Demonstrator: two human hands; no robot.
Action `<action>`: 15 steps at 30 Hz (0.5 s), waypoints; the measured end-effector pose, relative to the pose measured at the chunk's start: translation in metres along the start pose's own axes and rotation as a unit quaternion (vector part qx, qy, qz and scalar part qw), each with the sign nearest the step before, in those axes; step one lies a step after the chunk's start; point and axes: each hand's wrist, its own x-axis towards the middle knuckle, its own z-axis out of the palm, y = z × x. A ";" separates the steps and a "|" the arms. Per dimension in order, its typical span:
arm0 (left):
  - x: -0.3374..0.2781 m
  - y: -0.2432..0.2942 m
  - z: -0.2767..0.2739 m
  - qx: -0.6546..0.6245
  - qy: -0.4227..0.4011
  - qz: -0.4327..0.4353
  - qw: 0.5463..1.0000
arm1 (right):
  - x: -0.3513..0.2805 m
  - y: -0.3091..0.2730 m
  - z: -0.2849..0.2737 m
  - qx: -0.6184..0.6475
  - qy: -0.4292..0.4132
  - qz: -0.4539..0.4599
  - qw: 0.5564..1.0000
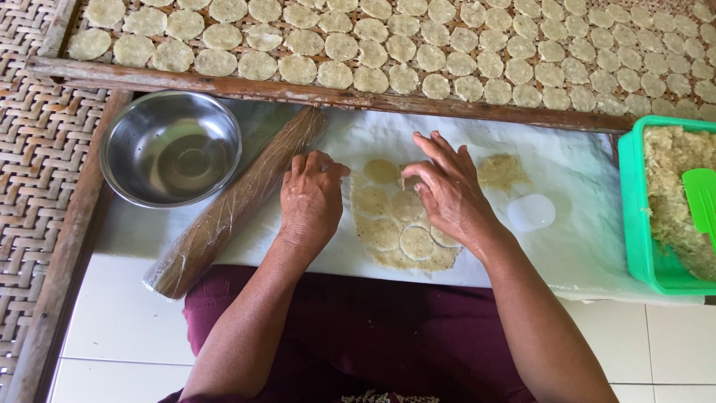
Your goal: Flattening small pieces of dough into discs and arranging them on a large drying tray.
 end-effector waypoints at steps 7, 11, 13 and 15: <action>0.000 0.001 -0.001 0.004 -0.001 -0.001 1.000 | 0.003 -0.002 -0.007 0.075 -0.015 0.030 0.997; -0.001 0.001 -0.001 0.003 0.007 0.001 1.000 | 0.006 -0.008 -0.007 0.084 0.009 0.030 0.996; -0.001 0.000 0.001 0.005 0.009 0.005 1.000 | 0.004 0.000 0.001 0.085 0.012 0.042 0.995; -0.001 -0.001 0.002 0.007 0.011 0.008 1.000 | 0.002 0.005 0.005 0.087 0.015 0.054 0.995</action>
